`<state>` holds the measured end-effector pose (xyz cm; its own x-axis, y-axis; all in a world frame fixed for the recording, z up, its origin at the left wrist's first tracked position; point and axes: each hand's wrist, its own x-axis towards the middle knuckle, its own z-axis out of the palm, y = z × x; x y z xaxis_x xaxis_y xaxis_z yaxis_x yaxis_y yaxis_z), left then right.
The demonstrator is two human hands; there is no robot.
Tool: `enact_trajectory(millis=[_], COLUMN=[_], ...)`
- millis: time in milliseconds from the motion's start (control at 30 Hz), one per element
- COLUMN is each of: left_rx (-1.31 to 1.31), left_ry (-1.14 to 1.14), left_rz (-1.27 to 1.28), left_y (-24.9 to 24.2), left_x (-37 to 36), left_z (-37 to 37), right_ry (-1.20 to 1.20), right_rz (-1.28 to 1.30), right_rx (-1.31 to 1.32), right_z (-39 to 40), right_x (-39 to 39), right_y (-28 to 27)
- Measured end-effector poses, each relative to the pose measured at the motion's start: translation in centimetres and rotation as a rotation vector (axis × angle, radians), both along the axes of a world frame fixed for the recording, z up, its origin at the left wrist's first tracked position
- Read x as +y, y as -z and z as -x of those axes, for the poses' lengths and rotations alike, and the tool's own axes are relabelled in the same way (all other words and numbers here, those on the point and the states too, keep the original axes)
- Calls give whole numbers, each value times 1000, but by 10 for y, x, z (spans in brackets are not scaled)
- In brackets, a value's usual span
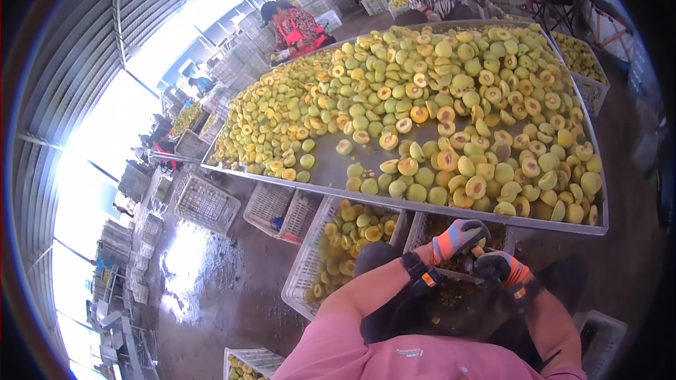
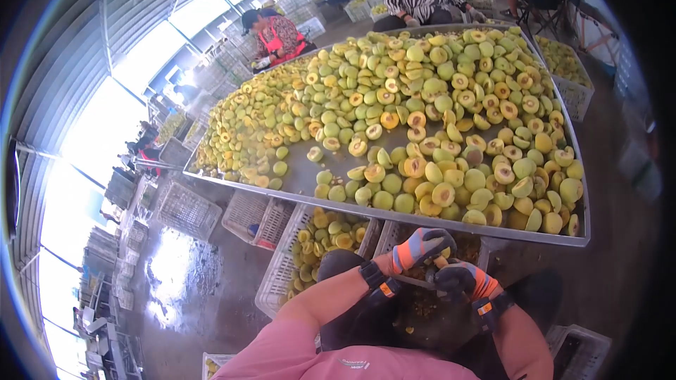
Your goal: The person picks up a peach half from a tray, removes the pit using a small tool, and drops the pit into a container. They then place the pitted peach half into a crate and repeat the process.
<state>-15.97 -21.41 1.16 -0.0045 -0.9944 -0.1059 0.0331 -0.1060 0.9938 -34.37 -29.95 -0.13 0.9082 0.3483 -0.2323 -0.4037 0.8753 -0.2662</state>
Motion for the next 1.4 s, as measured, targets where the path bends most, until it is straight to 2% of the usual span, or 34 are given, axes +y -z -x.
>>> enact_trajectory(millis=[100, 133, 233, 333, 433, 500, 533, 600, 633, 667, 700, 767, 833, 867, 933, 967, 1000, 1067, 1133, 1167, 1200, 1233, 1267, 1333, 1400], left_rx=[221, 148, -138, -741, -647, -291, -228, -202, -165, -130, -47, 140, 430, 474, 288, 34, -99, -349, -592, -683, -787, -813, -844, -828, -732], left_ry=[-68, -121, -289, -364, -584, -771, -797, -927, -1005, -1097, -1118, -1082, -1132, -1160, -1281, -1223, -1173, -1095, -705, -874, -1030, -1080, -1116, -1003, -1101], left_rz=[66, 83, 113, -127, 41, 159, 217, 267, 196, 23, -39, -87, -174, -138, -255, -230, -306, -454, -666, -653, -643, -675, -698, -625, -456], left_y=[11, 15, 14, -20, -24, -28, -32, -48, -48, -57, -55, -32, 43, 43, 70, 137, 151, 183, 235, 225, 203, 184, 169, 145, 71], left_x=[1, 3, 5, 17, 26, 37, 46, 73, 89, 107, 125, 165, 210, 219, 231, 255, 256, 254, 263, 266, 261, 257, 249, 241, 214], left_z=[-1, 0, 1, 3, -9, -28, -46, -73, -89, -95, -106, -126, -166, -154, -147, -172, -170, -160, -183, -167, -156, -150, -151, -171, -161], right_ry=[52, 63, 186, 147, 106, 217, 267, 217, 201, 220, 236, 164, 10, -63, -210, -246, -285, -209, -175, -201, -186, -156, -114, -86, -27], right_rz=[148, 173, 659, 1394, 1931, 1751, 1667, 1757, 1797, 1809, 1821, 1824, 1894, 1929, 2023, 2020, 2019, 2005, 1966, 1995, 1985, 1977, 1968, 1957, 1929], right_rx=[-40, -56, 28, 262, 390, 450, 477, 457, 451, 379, 307, 199, 159, 139, 165, 161, 152, 122, 24, 98, 57, 33, 26, 13, 18], right_z=[2, 2, -2, -28, -37, -46, -45, -38, -37, -37, -37, -32, -32, -33, -34, -34, -35, -37, -37, -37, -38, -37, -35, -35, -31], right_x=[2, 2, 6, -1, 6, 4, -1, 4, 7, 10, 13, 17, 20, 21, 25, 27, 29, 30, 33, 36, 40, 39, 35, 33, 33], right_y=[-3, -3, 14, 51, 80, 102, 106, 57, 36, 36, 39, 34, 30, 28, 25, 21, 18, 15, 22, 13, 15, 18, 21, 29, 19])
